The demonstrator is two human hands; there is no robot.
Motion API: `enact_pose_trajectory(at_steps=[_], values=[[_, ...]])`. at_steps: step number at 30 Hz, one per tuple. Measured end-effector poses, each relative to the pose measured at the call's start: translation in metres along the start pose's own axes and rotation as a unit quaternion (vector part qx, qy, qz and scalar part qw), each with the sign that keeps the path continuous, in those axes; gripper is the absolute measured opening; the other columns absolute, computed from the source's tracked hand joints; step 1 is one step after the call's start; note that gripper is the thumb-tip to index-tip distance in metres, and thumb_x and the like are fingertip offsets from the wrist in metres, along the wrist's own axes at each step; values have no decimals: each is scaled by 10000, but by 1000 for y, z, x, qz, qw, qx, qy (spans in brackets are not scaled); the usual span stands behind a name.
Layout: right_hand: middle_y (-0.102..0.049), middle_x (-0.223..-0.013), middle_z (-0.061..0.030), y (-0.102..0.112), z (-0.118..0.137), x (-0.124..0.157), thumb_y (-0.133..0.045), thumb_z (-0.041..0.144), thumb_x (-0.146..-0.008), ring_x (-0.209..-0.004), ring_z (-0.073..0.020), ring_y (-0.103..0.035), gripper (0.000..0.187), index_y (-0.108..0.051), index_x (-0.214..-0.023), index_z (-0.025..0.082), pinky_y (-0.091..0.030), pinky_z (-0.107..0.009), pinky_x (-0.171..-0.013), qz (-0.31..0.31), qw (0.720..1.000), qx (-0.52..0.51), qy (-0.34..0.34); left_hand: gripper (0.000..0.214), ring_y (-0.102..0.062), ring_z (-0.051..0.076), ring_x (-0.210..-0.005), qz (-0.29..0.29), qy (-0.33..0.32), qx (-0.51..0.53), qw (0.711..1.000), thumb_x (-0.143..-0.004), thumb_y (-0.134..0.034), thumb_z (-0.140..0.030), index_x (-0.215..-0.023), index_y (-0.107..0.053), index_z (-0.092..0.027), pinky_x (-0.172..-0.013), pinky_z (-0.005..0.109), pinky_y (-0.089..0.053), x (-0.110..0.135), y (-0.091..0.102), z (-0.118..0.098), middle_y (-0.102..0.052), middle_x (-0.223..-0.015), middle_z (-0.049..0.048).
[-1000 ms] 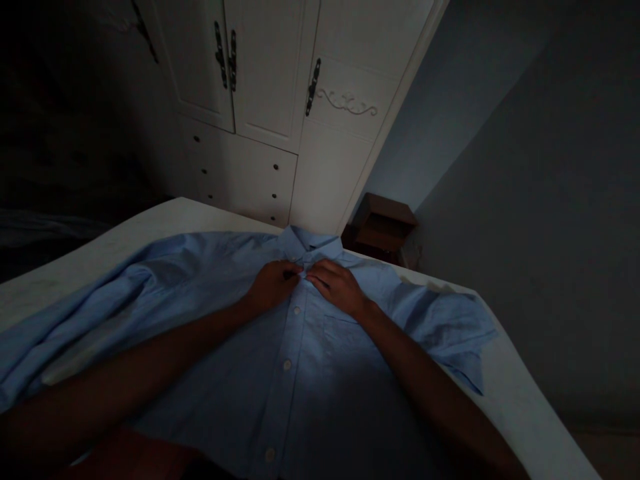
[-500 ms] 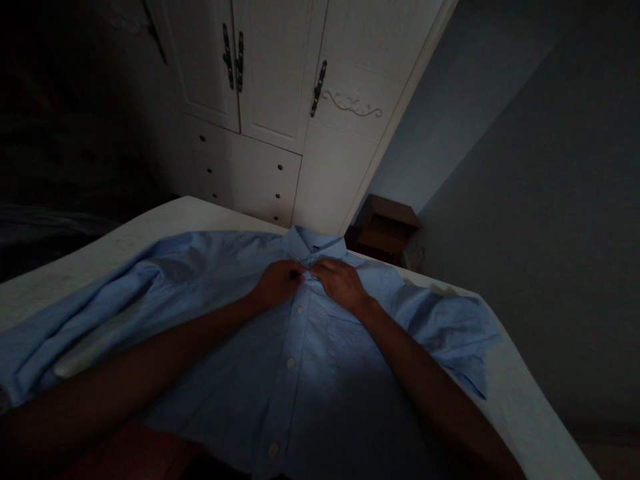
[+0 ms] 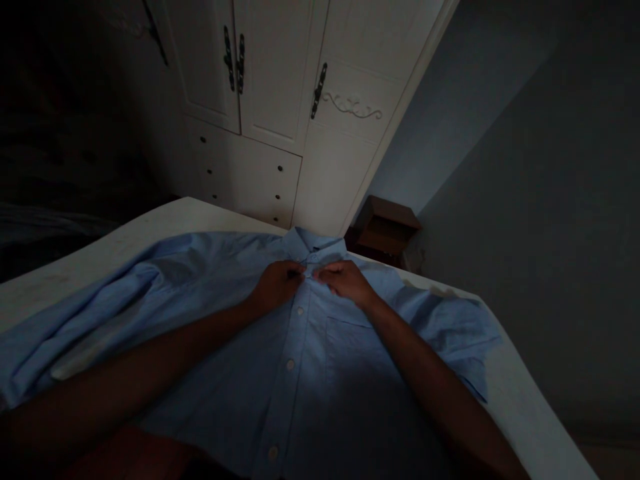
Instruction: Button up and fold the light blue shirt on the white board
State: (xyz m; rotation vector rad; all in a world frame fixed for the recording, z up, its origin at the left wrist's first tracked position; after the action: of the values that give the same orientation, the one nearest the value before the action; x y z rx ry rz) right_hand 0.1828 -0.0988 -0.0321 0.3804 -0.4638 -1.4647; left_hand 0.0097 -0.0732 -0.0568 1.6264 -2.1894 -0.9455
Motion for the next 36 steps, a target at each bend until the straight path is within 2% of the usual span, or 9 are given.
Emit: enact_pose_trajectory(at_steps=[2,5,11,17,25,31,36], values=[[-630,-601,17,-2,1,3,-724,302,-672,-409,-62,-431,226,-740,-842,153,-228,-174,-339,59,990,-81,-94,265,-690,207,-989,-4,-4,0,1000,-817,-571,-137,-1005,-748,-197,-961,331,-497,1,0,-1,-748,-1075,47],[-660,-616,4,-6,1,5,-775,271,-604,-401,-47,-443,250,-739,-813,137,-197,-151,-317,69,976,-152,-140,276,-687,207,-1003,-8,-20,-5,1000,-818,-563,-129,-1013,-750,-184,-981,325,-488,3,1,-3,-747,-1077,60],[-746,-781,-72,-9,1,5,-812,220,-601,-451,-76,-576,239,-724,-802,126,-251,-127,-288,61,959,-218,-169,297,-692,191,-978,-20,-34,-13,999,-819,-547,-111,-1018,-753,-194,-962,310,-503,5,2,-6,-753,-1041,56],[-766,-854,-113,-11,-1,1,-786,175,-670,-495,-127,-666,172,-691,-804,124,-359,-135,-288,76,948,-241,-196,285,-681,197,-974,-33,-62,-23,997,-819,-552,-108,-999,-754,-197,-955,325,-504,5,0,-5,-751,-1027,51],[-767,-878,-145,-13,-2,0,-779,168,-734,-505,-123,-681,136,-672,-794,108,-272,-103,-264,70,950,-231,-196,261,-666,179,-913,-20,-87,-14,996,-825,-555,-114,-972,-750,-207,-913,316,-507,6,1,-5,-740,-975,39],[-764,-806,-128,-14,1,1,-753,117,-737,-501,-134,-683,91,-668,-769,113,-286,-112,-270,71,947,-236,-205,252,-655,175,-908,-11,-86,-5,996,-815,-560,-126,-964,-750,-195,-878,293,-500,5,3,-8,-735,-961,45],[-762,-784,-131,-16,2,2,-731,101,-732,-490,-136,-683,74,-658,-724,109,-276,-118,-271,70,950,-231,-198,193,-659,167,-814,1,-80,25,996,-822,-602,-264,-899,-758,-180,-779,270,-503,4,5,-8,-733,-881,36]])
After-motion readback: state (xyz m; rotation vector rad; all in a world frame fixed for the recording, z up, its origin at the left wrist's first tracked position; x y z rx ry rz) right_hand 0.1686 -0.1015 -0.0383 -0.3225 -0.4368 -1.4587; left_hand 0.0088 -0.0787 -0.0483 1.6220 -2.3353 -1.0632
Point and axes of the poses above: each hand's wrist, its own x-axis away from the middle knuckle, its own y-axis out of the back of the hand, z = x × y, the point moved 2 cm from there along -x, towards the middle knuckle
